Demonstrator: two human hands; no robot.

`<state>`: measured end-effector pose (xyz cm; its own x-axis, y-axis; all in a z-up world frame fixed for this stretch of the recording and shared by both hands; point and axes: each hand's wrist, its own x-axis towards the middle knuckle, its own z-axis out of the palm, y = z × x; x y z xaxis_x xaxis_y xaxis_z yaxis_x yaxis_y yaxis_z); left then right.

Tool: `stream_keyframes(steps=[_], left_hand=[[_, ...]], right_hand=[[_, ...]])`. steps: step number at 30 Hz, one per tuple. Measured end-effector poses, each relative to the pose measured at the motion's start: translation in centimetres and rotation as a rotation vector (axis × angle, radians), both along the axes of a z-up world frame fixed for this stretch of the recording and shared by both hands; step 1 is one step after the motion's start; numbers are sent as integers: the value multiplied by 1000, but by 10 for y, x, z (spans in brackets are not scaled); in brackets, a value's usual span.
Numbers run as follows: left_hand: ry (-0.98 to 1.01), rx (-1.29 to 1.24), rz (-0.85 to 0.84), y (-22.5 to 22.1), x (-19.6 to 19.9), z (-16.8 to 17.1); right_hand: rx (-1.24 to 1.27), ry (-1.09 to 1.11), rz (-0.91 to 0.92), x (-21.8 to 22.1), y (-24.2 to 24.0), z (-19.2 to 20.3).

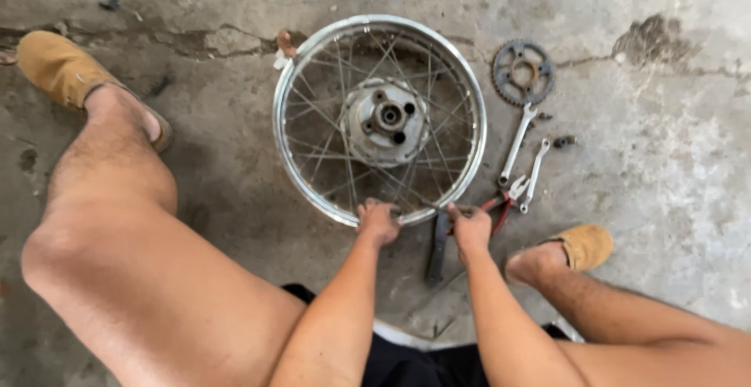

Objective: The person sits on a concrete floor with a motorcycle spoked wheel in front of them and uses a small spoke wrench to turn spoke nipples around the rim, adjusting individual spokes while steadying the wheel with the other hand. A sprocket, wrenches and pliers lie beside them on the floor.

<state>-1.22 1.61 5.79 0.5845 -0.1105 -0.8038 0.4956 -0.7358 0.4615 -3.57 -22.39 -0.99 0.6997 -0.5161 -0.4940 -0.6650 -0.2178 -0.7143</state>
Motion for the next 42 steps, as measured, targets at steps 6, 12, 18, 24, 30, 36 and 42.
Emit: stream_keyframes(steps=[6, 12, 18, 24, 30, 36, 42], left_hand=[[-87, -50, -12, 1, -13, -48], [-114, -69, 11, -2, -15, -63], [-125, -73, -51, 2, -11, -52], [-160, -35, -67, -2, -27, -106], [-84, 19, 20, -5, -25, -75], [-14, -26, 161, -12, -23, -77], [7, -65, 175, -15, -28, -78]], right_hand=[[-341, 129, 525, 1, 57, 64], [-370, 226, 682, 10, 49, 65], [-318, 115, 627, 2, 99, 107], [-382, -34, 719, -22, 113, 95], [171, 94, -36, -9, 24, -10], [76, 39, -141, -12, 15, -7], [-451, 108, 303, -16, 59, 64]])
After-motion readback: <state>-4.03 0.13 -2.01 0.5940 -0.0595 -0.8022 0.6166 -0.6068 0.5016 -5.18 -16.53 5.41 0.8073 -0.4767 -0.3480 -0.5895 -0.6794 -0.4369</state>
